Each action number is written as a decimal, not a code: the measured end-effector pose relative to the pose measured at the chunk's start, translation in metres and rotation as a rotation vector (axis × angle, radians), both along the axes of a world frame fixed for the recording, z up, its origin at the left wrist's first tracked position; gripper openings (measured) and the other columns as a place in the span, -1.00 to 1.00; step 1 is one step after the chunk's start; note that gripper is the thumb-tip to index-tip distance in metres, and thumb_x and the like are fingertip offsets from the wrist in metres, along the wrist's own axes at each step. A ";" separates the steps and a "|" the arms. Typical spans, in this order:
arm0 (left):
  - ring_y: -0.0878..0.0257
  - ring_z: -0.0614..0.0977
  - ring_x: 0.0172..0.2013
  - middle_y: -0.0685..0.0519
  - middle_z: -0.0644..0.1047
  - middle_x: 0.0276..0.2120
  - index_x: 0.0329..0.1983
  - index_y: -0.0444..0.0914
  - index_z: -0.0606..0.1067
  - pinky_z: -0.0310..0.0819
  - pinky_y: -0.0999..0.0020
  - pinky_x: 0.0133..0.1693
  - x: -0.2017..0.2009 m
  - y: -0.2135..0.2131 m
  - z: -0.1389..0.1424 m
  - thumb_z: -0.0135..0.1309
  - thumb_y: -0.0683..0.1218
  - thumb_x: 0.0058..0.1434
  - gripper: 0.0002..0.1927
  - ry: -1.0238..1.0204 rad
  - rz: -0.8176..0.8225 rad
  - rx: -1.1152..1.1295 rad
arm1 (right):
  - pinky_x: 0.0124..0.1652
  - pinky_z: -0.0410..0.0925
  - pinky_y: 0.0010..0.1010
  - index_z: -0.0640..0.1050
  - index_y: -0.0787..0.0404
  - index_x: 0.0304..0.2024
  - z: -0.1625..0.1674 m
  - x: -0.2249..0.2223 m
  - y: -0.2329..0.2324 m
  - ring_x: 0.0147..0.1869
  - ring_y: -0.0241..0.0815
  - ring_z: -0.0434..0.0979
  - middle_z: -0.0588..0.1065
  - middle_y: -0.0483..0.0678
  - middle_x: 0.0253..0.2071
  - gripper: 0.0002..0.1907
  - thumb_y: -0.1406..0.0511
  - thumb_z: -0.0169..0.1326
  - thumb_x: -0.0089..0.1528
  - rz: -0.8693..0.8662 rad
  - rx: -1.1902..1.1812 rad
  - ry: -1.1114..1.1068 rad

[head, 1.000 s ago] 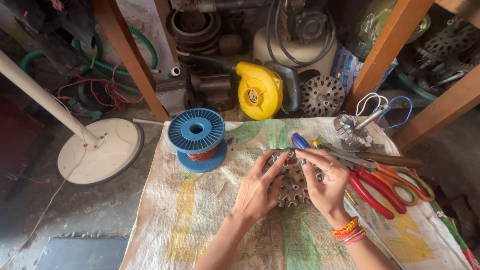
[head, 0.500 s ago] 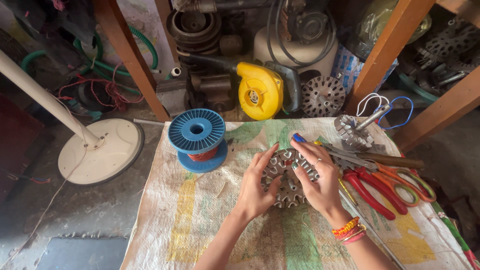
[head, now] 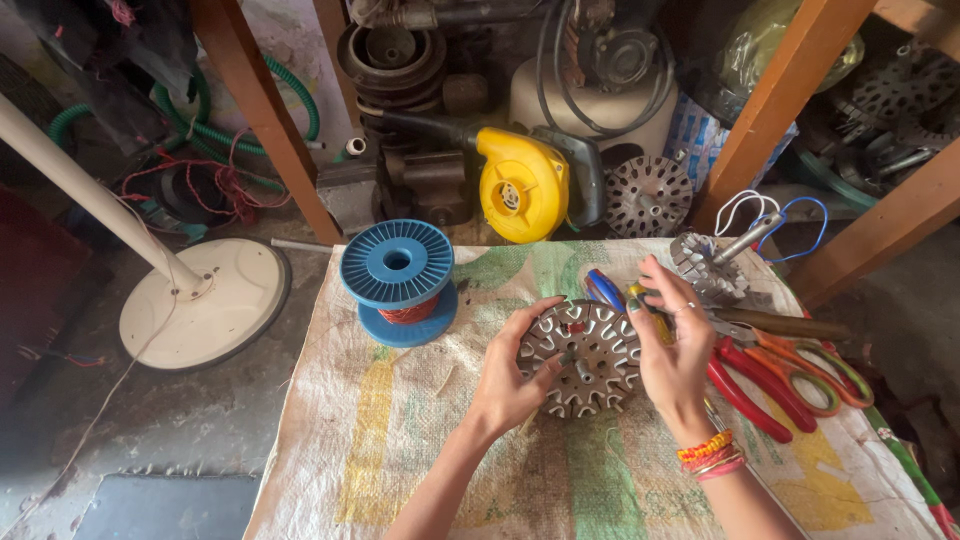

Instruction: The person works at a workshop bench with a toothed metal disc and a blue spool of copper wire. They manipulate small wire ends on the disc with their fingers, then lift the spool and unwind and reposition the copper wire, before returning to handle the disc.

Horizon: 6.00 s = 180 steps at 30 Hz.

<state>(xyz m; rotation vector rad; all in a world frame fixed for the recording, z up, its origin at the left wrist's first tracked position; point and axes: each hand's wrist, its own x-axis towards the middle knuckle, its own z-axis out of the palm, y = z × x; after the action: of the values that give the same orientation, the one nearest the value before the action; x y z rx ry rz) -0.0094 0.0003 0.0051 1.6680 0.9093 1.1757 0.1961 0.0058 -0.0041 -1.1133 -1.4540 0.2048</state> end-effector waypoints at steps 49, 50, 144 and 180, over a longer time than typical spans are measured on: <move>-0.03 0.55 0.13 -0.16 0.48 0.14 0.41 -0.20 0.23 0.42 0.09 0.20 0.001 0.001 -0.010 0.15 -0.31 0.05 -0.19 0.240 0.068 0.244 | 0.07 0.50 -0.50 0.62 0.35 -0.02 -0.010 -0.007 -0.009 0.05 -0.25 0.62 0.59 0.02 -0.01 -0.75 0.58 0.17 0.26 0.054 0.206 0.193; -0.04 0.53 0.13 -0.17 0.46 0.16 0.43 -0.18 0.20 0.44 0.09 0.19 0.000 0.001 -0.012 0.13 -0.30 0.06 -0.18 0.273 0.071 0.269 | 0.08 0.48 -0.50 0.61 0.36 -0.02 -0.010 -0.007 -0.011 0.05 -0.25 0.60 0.59 0.02 -0.01 -0.76 0.59 0.18 0.26 0.021 0.220 0.189; 0.35 0.65 -0.11 0.07 0.63 -0.06 0.22 -0.29 0.42 0.60 0.42 -0.01 -0.002 0.021 -0.047 0.14 -0.38 0.06 -0.41 -0.311 -0.215 -0.294 | 0.34 0.20 -0.14 0.43 0.11 0.35 0.007 -0.013 -0.009 0.34 -0.05 0.47 0.54 0.00 0.23 -0.42 0.06 -0.05 0.33 0.195 -0.179 -0.252; 0.30 0.66 -0.28 0.04 0.67 -0.21 0.16 -0.26 0.50 0.58 0.39 -0.19 0.000 0.022 -0.054 0.15 -0.29 0.10 -0.50 -0.369 -0.182 -0.452 | 0.40 0.25 -0.19 0.55 0.24 0.20 0.001 -0.014 -0.009 0.36 -0.12 0.47 0.56 0.03 0.21 -0.56 0.36 0.11 0.24 0.296 0.017 -0.129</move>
<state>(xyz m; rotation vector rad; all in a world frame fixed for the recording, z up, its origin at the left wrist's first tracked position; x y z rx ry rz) -0.0092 0.0228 -0.0487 1.1005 0.7065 1.0169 0.1818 -0.0036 -0.0034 -0.9074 -1.7318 0.3318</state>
